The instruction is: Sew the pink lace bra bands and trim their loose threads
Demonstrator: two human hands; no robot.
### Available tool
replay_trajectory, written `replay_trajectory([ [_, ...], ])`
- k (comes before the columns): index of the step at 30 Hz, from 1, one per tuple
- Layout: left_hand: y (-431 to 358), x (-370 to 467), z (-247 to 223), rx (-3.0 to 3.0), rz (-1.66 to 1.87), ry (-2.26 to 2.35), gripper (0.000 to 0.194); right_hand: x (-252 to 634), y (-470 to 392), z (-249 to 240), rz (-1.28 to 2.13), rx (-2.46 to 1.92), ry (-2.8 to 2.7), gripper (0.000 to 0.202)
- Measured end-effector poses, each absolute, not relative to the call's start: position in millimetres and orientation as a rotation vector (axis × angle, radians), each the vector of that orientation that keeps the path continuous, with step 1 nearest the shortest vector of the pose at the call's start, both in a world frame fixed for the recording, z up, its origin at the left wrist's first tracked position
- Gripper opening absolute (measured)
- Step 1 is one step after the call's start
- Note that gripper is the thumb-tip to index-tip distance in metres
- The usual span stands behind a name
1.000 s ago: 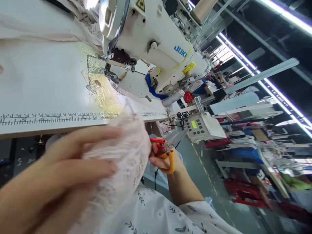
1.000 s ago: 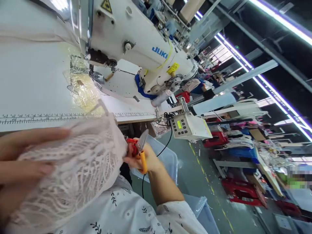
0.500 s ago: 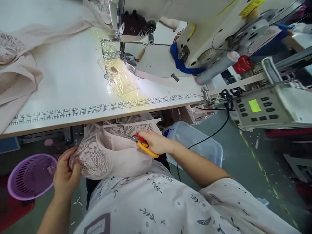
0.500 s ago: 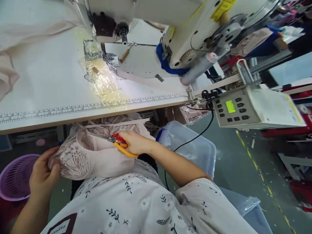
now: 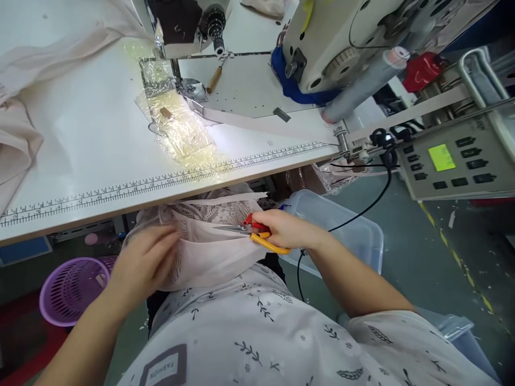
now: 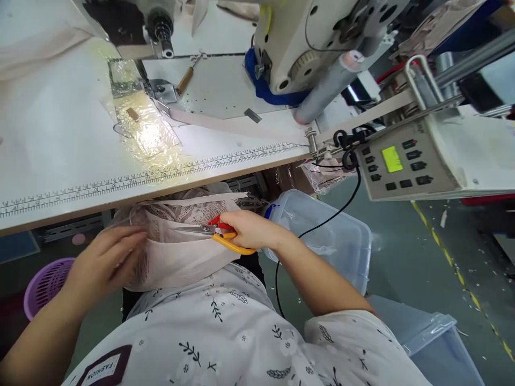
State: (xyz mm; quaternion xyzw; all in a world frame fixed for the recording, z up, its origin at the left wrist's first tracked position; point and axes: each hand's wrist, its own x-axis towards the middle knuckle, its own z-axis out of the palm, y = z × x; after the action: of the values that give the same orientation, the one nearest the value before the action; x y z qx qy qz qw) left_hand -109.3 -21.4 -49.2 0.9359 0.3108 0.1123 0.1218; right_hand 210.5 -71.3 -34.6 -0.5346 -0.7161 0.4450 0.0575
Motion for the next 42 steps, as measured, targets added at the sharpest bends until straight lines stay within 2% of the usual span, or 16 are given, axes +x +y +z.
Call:
replay_trajectory([
  [5, -1.2, -66.0, -42.2, 2.651, -0.151, 0.569, 0.030, 216.8, -71.0, -35.0, 1.379, -1.597, -2.176, 0.022],
  [12, 21.4, -48.5, -39.8, 2.662, -0.216, 0.524, 0.026, 232.1, -76.1, -42.9, 1.364, -1.584, -2.016, 0.015],
  [15, 24.5, -40.6, -40.2, 2.607, -0.306, 0.524, 0.026, 237.5, -76.6, -52.9, 1.315, -1.580, -1.967, 0.021],
  [18, 25.8, -39.0, -39.7, 2.590, -0.296, 0.509, 0.030, 241.9, -76.3, -66.4, 1.354, -1.609, -1.774, 0.028],
  [21, 29.4, -41.9, -41.6, 2.592, -0.238, 0.476, 0.031, 244.8, -73.6, -78.3, 1.294, -1.701, -1.586, 0.026],
  [25, 37.3, -45.0, -50.1, 2.509, -0.202, 0.488, 0.031, 248.1, -67.1, -87.4, 1.114, -1.765, -1.567, 0.023],
  [33, 51.8, -50.1, -58.6, 2.320, -0.280, 0.573, 0.030, 255.2, -61.8, -98.7, 1.013, -1.795, -1.523, 0.025],
  [37, 44.2, -40.8, -49.9, 2.539, -0.300, 0.611, 0.032, 256.6, -62.7, -99.3, 1.009, -1.791, -1.511, 0.026],
  [42, 6.6, 13.9, -42.1, 2.963, -0.218, 0.606, 0.026, 257.3, -64.7, -88.0, 1.037, -1.766, -1.533, 0.030],
])
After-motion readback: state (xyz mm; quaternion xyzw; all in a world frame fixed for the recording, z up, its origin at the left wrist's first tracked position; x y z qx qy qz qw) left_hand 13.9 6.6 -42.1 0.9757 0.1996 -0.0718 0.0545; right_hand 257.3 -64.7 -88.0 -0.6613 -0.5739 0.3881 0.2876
